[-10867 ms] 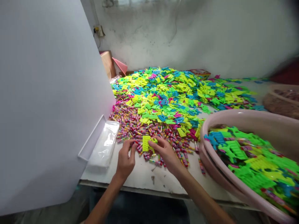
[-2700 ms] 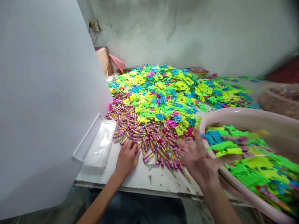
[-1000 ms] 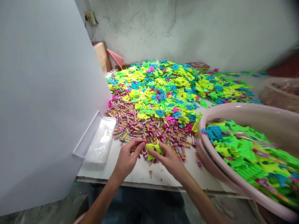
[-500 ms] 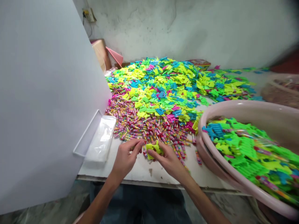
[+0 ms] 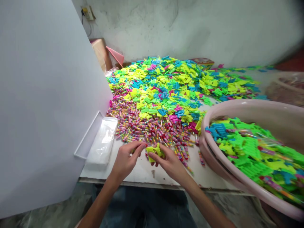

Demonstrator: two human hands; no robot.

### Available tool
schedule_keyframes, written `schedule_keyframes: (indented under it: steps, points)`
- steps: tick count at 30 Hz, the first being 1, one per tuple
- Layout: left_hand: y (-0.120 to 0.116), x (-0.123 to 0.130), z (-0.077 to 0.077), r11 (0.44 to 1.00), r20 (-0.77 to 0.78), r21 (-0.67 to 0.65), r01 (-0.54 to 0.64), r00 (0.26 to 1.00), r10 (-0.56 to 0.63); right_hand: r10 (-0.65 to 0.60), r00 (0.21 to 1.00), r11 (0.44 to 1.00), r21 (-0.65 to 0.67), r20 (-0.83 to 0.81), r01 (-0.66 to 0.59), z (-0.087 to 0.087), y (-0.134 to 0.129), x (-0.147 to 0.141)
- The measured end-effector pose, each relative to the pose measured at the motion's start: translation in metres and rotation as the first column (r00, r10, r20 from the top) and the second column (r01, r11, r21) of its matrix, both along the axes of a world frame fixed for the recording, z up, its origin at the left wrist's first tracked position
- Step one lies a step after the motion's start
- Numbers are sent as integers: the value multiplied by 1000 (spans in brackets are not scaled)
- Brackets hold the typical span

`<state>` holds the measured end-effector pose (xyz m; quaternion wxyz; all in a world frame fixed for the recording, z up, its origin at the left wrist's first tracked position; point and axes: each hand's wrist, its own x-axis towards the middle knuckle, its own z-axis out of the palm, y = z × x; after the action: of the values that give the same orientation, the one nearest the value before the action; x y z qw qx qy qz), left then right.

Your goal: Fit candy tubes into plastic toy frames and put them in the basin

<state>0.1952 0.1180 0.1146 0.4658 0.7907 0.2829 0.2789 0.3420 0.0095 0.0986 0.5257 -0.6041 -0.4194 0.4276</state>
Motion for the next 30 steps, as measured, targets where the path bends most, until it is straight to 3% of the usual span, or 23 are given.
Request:
schedule_keyframes:
  steps: [12,17,20,24,26,28,30]
  points:
    - [-1,-1,-6,999,-3,-37,0,1000,0,31,999,1000,4,-28,-30,1,2,-1]
    - [0,-2,-5,999,12,31,32,999,-32,31,995,1000,7,-90,-30,-6,1,-5]
    - [2,-3,-6,993,28,98,65,997,-69,30,1000,999,24,3,-31,-5,-2,-8]
    - [5,-8,-10,988,22,100,122,992,-124,-67,958,990,139,280,28,-1,-5,-12]
    - [5,-10,-12,985,7,109,136,990,-137,-26,981,993,120,191,3,-3,-5,-13]
    - [4,-12,-12,980,-10,130,148,989,-148,78,993,997,32,-88,-75,-6,-4,-15]
    - [4,-13,-12,977,-25,145,157,988,-155,103,953,994,-13,-285,-111,-10,-3,-17]
